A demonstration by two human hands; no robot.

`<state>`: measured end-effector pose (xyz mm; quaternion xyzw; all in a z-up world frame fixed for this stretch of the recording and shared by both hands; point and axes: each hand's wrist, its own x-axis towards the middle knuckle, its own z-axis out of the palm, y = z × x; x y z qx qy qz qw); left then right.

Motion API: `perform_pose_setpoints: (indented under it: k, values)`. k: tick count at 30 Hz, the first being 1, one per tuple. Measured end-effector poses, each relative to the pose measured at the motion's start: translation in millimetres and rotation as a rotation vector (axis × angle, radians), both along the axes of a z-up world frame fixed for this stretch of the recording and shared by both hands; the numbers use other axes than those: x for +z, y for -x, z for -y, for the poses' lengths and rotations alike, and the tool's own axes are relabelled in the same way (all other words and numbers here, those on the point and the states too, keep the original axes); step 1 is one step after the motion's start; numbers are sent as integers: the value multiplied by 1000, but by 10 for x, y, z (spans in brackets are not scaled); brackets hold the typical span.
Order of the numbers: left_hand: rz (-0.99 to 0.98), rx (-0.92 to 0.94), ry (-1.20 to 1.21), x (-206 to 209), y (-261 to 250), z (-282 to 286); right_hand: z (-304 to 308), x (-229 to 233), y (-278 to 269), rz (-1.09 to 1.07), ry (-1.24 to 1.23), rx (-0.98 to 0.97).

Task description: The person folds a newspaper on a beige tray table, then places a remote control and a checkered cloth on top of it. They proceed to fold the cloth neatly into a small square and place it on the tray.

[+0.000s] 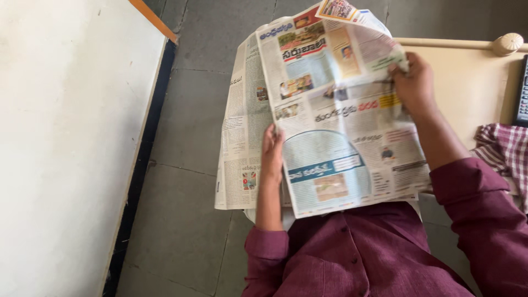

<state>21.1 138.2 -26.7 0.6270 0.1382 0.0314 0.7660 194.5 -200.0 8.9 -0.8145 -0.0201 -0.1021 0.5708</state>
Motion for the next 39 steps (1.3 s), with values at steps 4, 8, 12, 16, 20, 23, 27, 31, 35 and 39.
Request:
perform_pose_setpoints:
  k: [4, 8, 12, 16, 20, 23, 27, 31, 35, 39]
  values:
    - [-110, 58, -387, 449, 40, -216, -45, -153, 204, -150, 252, 38]
    - [-46, 37, -780, 516, 66, -263, -118, -226, 376, -61, 511, 202]
    - [66, 19, -1078, 377, 100, -225, -142, -152, 624, -157, 617, 263]
    - [23, 14, -1212, 348, 73, -159, -47, -69, 866, -27, 665, 229]
    - [-15, -20, -1278, 403, 65, -86, 141, -78, 1060, 10, 667, 98]
    - [-16, -40, -1340, 430, 42, -19, 324, -111, 1150, 25, 690, -14]
    - [31, -48, -1367, 415, -19, 69, 674, -204, 1279, 87, 788, -128]
    - [7, -89, -1310, 389, -67, 136, 1020, -297, 1388, 64, 841, -204]
    - [-20, -110, -1263, 384, -151, 153, 1143, -245, 1399, 61, 868, -223]
    - [-32, -103, -1277, 378, -212, 134, 977, -54, 1407, 221, 1131, -169]
